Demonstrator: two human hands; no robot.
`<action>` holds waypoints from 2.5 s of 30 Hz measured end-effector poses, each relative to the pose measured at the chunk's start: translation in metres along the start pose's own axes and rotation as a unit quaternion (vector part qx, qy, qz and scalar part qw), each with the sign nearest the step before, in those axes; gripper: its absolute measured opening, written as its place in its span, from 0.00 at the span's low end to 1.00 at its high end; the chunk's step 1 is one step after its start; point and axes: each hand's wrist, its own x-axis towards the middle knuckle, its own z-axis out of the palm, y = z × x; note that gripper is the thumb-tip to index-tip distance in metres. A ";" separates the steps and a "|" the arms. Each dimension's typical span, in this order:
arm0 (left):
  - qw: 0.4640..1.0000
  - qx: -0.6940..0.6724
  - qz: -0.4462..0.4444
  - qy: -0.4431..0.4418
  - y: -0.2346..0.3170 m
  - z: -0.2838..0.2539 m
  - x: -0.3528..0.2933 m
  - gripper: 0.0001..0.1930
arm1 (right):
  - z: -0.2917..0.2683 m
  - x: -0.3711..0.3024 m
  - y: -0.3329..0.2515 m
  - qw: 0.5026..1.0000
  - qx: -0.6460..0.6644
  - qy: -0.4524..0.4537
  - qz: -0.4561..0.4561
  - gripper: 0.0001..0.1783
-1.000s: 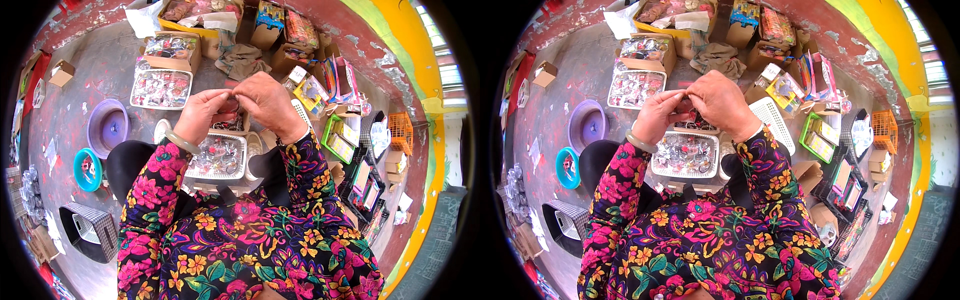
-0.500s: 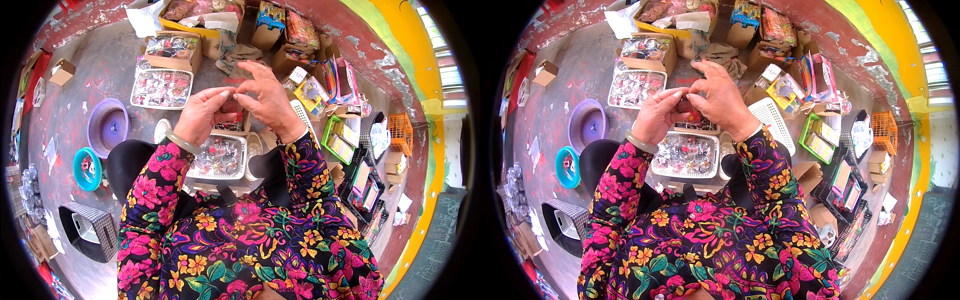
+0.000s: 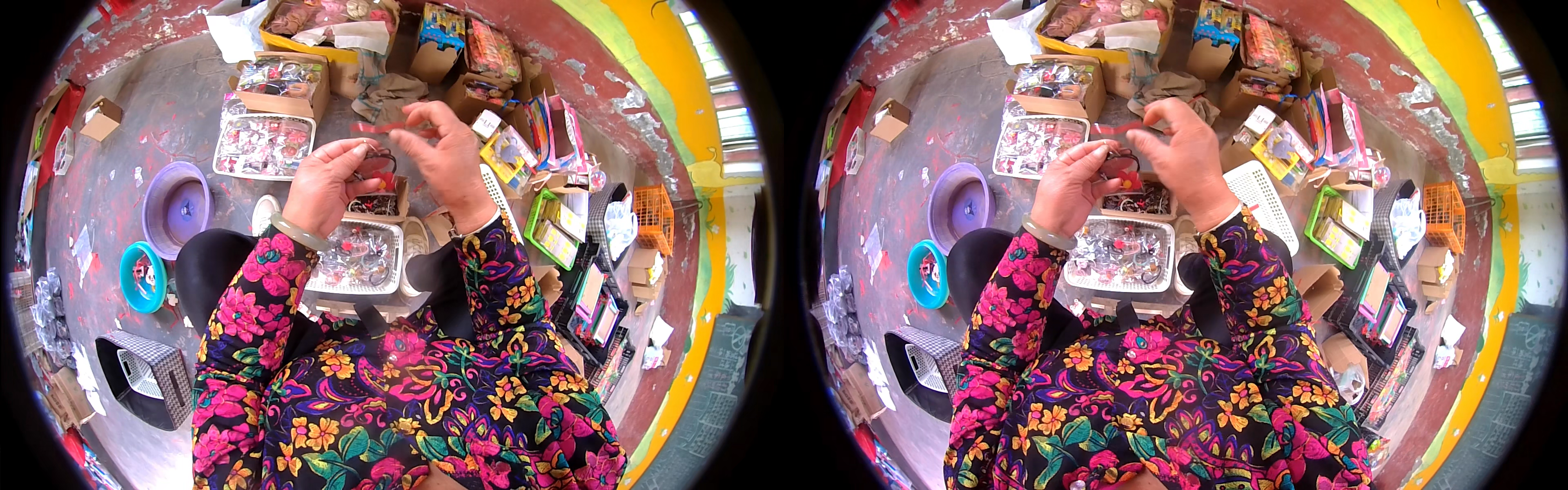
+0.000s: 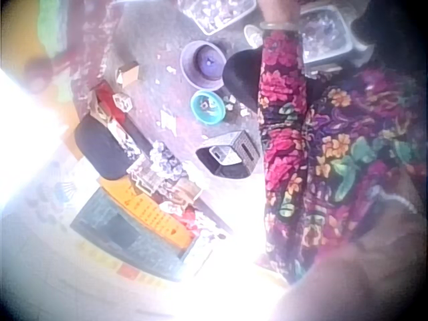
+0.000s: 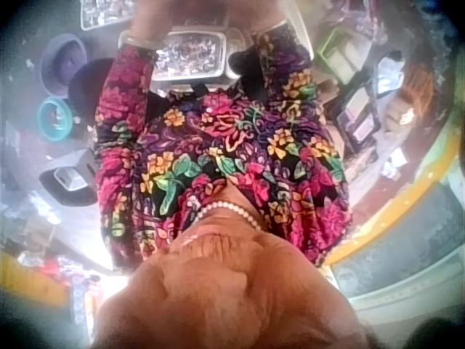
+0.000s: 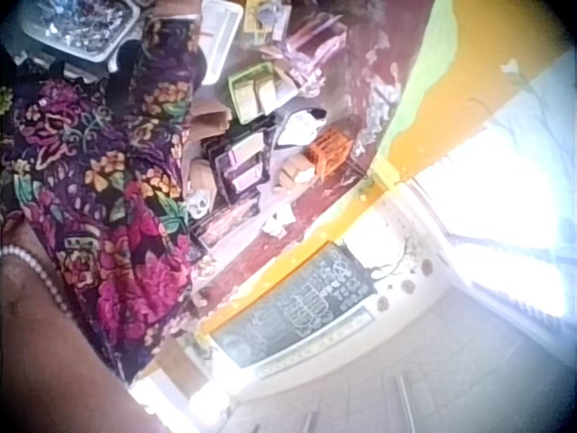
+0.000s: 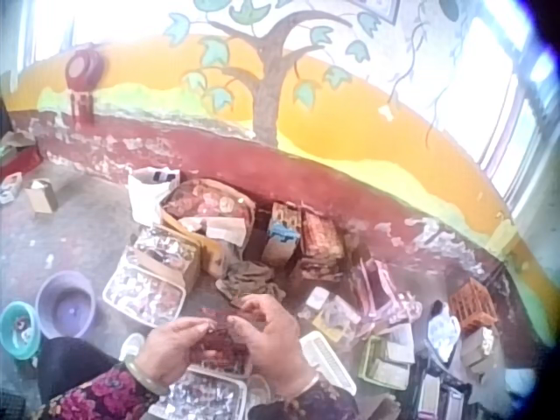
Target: The person sits on the floor surrounded by boxes and baskets, picking up small items like hair ties and placing them into small plastic bags. They seal the bags and place them into a white basket, repeating the process with different items.
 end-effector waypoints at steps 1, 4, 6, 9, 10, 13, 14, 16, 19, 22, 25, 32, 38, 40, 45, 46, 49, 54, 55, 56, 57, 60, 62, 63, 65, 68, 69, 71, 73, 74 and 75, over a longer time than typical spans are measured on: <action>1.000 -0.011 0.005 0.000 0.000 -0.001 0.000 0.12 | -0.001 0.001 0.002 0.997 0.065 -0.016 0.034 0.13; 0.999 -0.037 0.015 -0.003 0.002 -0.001 0.001 0.12 | -0.001 0.002 0.010 0.953 0.259 -0.086 0.131 0.13; 0.999 -0.048 0.015 -0.009 0.003 0.001 0.000 0.12 | 0.003 0.000 0.007 0.932 0.287 -0.131 0.178 0.13; 0.999 -0.047 0.020 -0.020 -0.001 -0.002 0.001 0.12 | 0.010 -0.003 0.009 0.910 0.335 -0.136 0.202 0.11; 0.999 -0.041 0.016 -0.022 0.000 -0.001 0.000 0.13 | 0.011 -0.004 0.008 0.907 0.349 -0.130 0.198 0.11; 0.999 -0.030 0.015 -0.021 0.001 0.003 -0.001 0.13 | 0.011 -0.005 0.008 0.907 0.358 -0.109 0.194 0.09; 0.999 -0.031 0.021 -0.016 0.000 0.003 -0.001 0.13 | 0.011 -0.005 0.008 0.909 0.355 -0.102 0.193 0.09; 0.999 -0.030 0.033 -0.010 -0.001 0.003 -0.001 0.13 | 0.011 -0.006 0.004 0.911 0.356 -0.090 0.188 0.09; 0.999 -0.023 0.046 0.000 -0.001 0.004 -0.002 0.13 | 0.011 -0.007 0.004 0.920 0.345 -0.074 0.172 0.09; 0.998 -0.010 0.051 0.025 0.000 0.005 -0.002 0.13 | 0.017 -0.008 0.008 0.920 0.351 -0.054 0.164 0.09; 0.998 0.007 0.057 0.034 -0.002 0.004 -0.001 0.13 | 0.021 -0.010 0.007 0.918 0.357 -0.037 0.168 0.09; 0.997 0.017 0.064 0.029 0.000 0.006 -0.002 0.12 | 0.031 -0.009 0.012 0.932 0.332 0.012 0.142 0.09; 0.998 -0.049 0.049 0.008 0.001 0.007 0.002 0.12 | 0.039 -0.011 0.006 0.985 0.141 0.094 -0.011 0.09; 0.996 -0.071 0.046 0.005 0.003 0.009 0.001 0.12 | 0.041 -0.012 0.007 0.985 0.135 0.107 -0.024 0.09; 0.994 -0.106 0.038 0.005 0.008 0.014 -0.003 0.12 | 0.040 -0.014 0.000 0.989 0.083 0.107 -0.050 0.08; 0.994 -0.105 0.040 0.006 0.009 0.015 -0.003 0.12 | 0.040 -0.014 0.002 0.991 0.078 0.104 -0.045 0.08; 0.994 -0.101 0.041 0.006 0.011 0.016 -0.003 0.12 | 0.043 -0.013 0.006 0.989 0.079 0.105 -0.063 0.07; 0.993 -0.111 0.043 -0.008 0.009 0.013 -0.001 0.12 | 0.044 -0.013 0.009 0.988 0.097 0.106 -0.053 0.08; 0.992 -0.115 0.050 -0.004 0.009 0.013 -0.001 0.12 | 0.044 -0.014 0.005 0.989 0.090 0.107 -0.052 0.08; 0.991 -0.119 0.058 0.001 0.008 0.014 -0.002 0.12 | 0.044 -0.014 0.002 0.989 0.084 0.109 -0.052 0.08; 0.990 -0.124 0.064 0.003 0.008 0.016 -0.001 0.12 | 0.043 -0.013 0.003 0.990 0.073 0.109 -0.043 0.08; 0.991 -0.120 0.063 -0.010 0.010 0.019 -0.003 0.12 | 0.040 -0.014 0.004 0.991 0.047 0.118 -0.036 0.08; 0.992 -0.118 0.045 -0.017 0.013 0.019 -0.005 0.12 | 0.041 -0.013 0.001 0.989 0.036 0.133 -0.054 0.08; 0.992 -0.117 0.035 -0.021 0.014 0.018 -0.005 0.12 | 0.040 -0.014 0.001 0.988 0.025 0.139 -0.068 0.09; 0.992 -0.120 0.020 -0.029 0.014 0.017 -0.005 0.12 | 0.038 -0.013 0.004 0.984 0.005 0.150 -0.095 0.09; 0.993 -0.116 0.012 -0.015 0.014 0.017 -0.003 0.12 | 0.037 -0.011 0.007 0.982 -0.029 0.146 -0.114 0.09; 0.993 -0.113 0.013 -0.005 0.014 0.015 -0.002 0.12 | 0.036 -0.010 0.007 0.988 -0.015 0.123 -0.090 0.09; 0.995 -0.093 0.037 0.012 0.013 0.013 0.000 0.12 | 0.032 -0.008 0.009 0.996 0.012 0.076 -0.043 0.09; 0.996 -0.068 0.063 0.021 0.016 0.009 0.000 0.12 | 0.030 -0.003 0.001 0.967 0.245 0.026 0.068 0.10; 0.996 -0.054 0.075 0.019 0.019 0.007 -0.001 0.11 | 0.029 -0.001 -0.002 0.926 0.356 0.000 0.124 0.10; 0.995 -0.040 0.086 0.015 0.020 0.008 -0.001 0.11 | 0.026 0.000 -0.002 0.921 0.365 -0.022 0.134 0.10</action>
